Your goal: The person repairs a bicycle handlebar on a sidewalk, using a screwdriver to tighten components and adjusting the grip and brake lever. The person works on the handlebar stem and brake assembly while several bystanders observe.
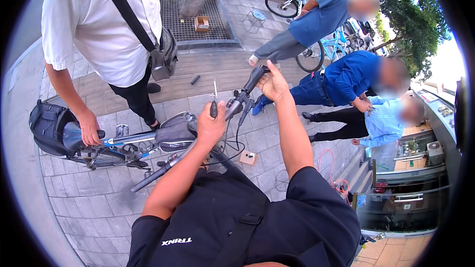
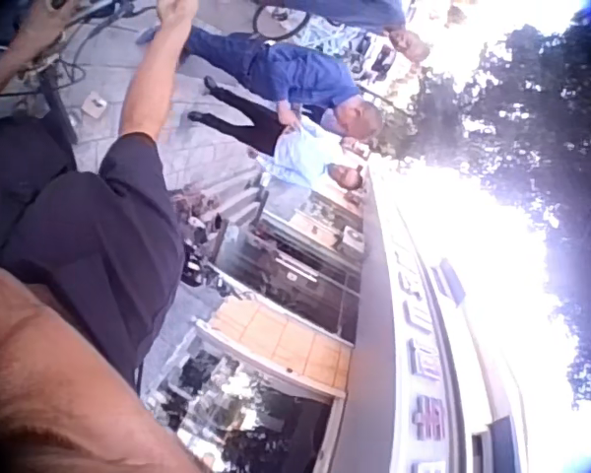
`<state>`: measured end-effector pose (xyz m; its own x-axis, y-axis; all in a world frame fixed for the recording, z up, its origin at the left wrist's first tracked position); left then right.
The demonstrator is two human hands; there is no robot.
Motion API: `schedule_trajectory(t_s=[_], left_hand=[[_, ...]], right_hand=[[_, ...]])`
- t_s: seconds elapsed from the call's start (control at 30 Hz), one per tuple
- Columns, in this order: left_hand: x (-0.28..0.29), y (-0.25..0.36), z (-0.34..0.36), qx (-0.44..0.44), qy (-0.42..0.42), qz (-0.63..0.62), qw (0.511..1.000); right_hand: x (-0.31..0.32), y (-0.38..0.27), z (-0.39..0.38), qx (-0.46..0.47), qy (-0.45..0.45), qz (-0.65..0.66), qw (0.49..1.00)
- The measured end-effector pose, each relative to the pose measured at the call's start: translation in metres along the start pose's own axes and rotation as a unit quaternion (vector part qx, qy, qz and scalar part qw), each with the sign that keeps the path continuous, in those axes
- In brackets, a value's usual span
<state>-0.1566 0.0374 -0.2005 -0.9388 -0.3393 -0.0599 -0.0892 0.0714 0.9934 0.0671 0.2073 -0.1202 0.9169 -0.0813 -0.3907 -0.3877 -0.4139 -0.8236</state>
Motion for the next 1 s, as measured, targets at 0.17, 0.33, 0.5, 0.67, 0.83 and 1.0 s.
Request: schedule_trajectory(t_s=[0.17, 0.33, 0.5, 0.67, 0.83, 1.0], left_hand=[[0.000, 0.009, -0.005, -0.022, 0.006, 0.030, 0.999], [-0.002, 0.020, -0.007, -0.025, 0.025, 0.104, 0.994], [-0.005, 0.034, -0.011, -0.046, 0.027, 0.148, 0.988], [-0.005, 0.042, -0.013, -0.042, 0.031, 0.183, 0.982], [-0.005, 0.040, -0.014, -0.041, 0.040, 0.167, 0.984], [-0.006, 0.033, -0.013, -0.044, 0.049, 0.149, 0.987]], right_hand=[[0.031, 0.004, 0.027, 0.111, -0.024, -0.048, 0.992], [0.034, 0.001, 0.037, 0.144, -0.007, -0.151, 0.978], [0.025, -0.010, 0.033, 0.150, 0.049, -0.239, 0.958], [0.015, -0.018, 0.035, 0.165, 0.089, -0.344, 0.920], [0.015, -0.015, 0.030, 0.181, 0.084, -0.323, 0.925], [0.022, -0.007, 0.037, 0.179, 0.090, -0.300, 0.933]])
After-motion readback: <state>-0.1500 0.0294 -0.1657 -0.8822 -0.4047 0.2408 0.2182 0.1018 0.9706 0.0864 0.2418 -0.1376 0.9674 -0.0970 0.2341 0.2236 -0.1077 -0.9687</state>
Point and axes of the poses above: each hand's wrist, its own z-axis towards the middle knuckle, its own x-axis out of the back of the hand, y = z × x, the point moved 3 cm from there along z, towards the middle knuckle
